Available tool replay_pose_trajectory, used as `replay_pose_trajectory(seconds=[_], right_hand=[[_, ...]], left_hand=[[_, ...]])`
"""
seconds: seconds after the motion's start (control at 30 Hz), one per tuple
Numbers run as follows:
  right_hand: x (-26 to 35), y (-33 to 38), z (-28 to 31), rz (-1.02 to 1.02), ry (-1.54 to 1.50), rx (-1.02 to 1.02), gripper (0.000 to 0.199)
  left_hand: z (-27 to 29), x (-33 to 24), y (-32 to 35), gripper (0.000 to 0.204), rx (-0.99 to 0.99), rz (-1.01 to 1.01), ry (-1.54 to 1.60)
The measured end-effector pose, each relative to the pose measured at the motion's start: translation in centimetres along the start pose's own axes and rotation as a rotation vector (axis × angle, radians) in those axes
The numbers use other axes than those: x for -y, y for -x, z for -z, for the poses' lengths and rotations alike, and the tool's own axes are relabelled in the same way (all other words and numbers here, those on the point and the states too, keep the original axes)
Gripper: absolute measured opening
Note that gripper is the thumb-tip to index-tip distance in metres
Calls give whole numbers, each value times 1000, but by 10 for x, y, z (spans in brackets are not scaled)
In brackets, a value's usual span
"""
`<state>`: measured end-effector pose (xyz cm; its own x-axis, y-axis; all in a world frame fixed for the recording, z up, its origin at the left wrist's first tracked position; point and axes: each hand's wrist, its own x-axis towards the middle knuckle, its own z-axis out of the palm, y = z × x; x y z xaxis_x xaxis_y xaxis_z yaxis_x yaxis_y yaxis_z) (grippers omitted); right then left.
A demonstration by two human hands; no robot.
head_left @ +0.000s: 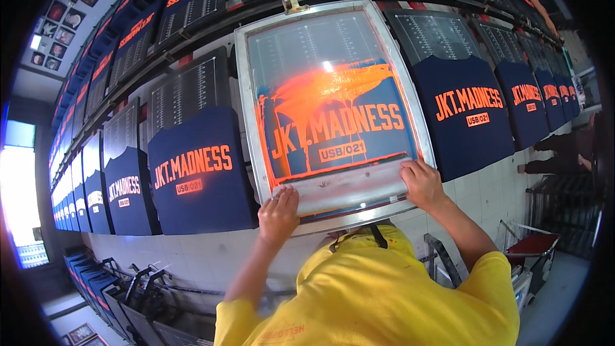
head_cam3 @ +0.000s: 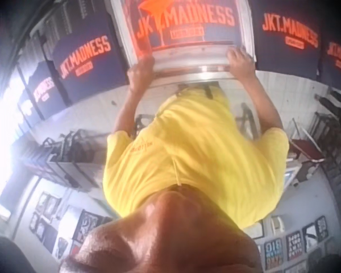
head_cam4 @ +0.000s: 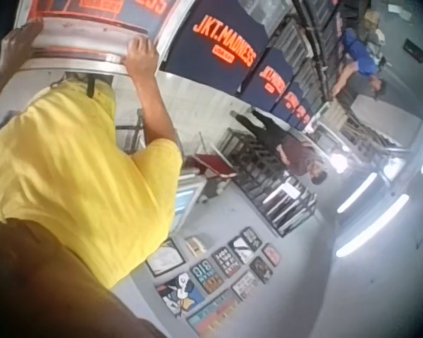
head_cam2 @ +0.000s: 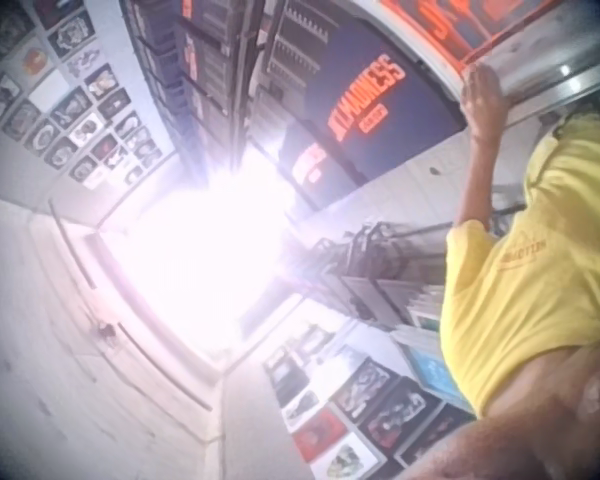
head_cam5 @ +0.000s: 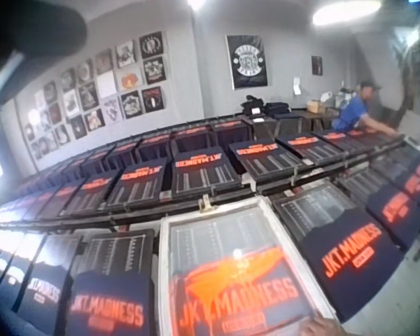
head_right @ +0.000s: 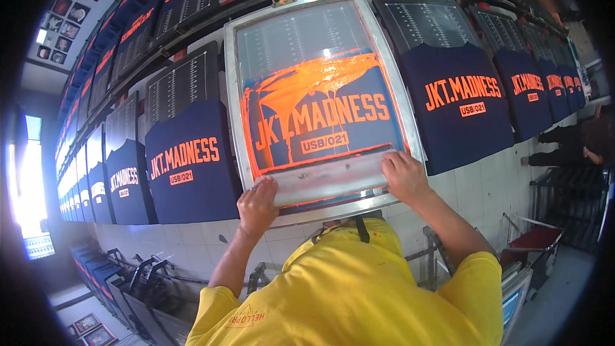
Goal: The person performs screen printing on a series of navy blue t-shirts by positioning a large screen frame over each shirt and spreading orange ink across the screen using a squeegee.
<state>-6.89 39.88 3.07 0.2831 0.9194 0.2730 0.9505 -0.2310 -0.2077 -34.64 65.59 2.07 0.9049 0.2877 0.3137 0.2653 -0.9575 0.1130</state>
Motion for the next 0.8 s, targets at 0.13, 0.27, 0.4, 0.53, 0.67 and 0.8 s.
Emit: replay_pose_trajectory(seconds=[0.13, 0.27, 0.4, 0.53, 0.67, 0.8], right_hand=[[-22, -47, -8, 6, 8, -3, 22], [-46, -93, -16, -23, 29, 27, 21], [-69, -138, -16, -53, 42, 116, 25], [-90, -165, -16, -36, 24, 150, 24], [-99, -190, -6, -66, -8, 265, 17], [-98, -210, 25, -94, 27, 260, 14]], left_hand=[[-11, 36, -47, 38, -22, -26, 9], [-16, 64, -96, 33, 37, -30, 13], [-26, 90, -139, 30, 39, -8, 72], [-22, 98, -166, 32, 172, 91, 70], [-17, 111, -187, 29, 301, 134, -6], [4, 107, -203, 18, 230, 109, 41]])
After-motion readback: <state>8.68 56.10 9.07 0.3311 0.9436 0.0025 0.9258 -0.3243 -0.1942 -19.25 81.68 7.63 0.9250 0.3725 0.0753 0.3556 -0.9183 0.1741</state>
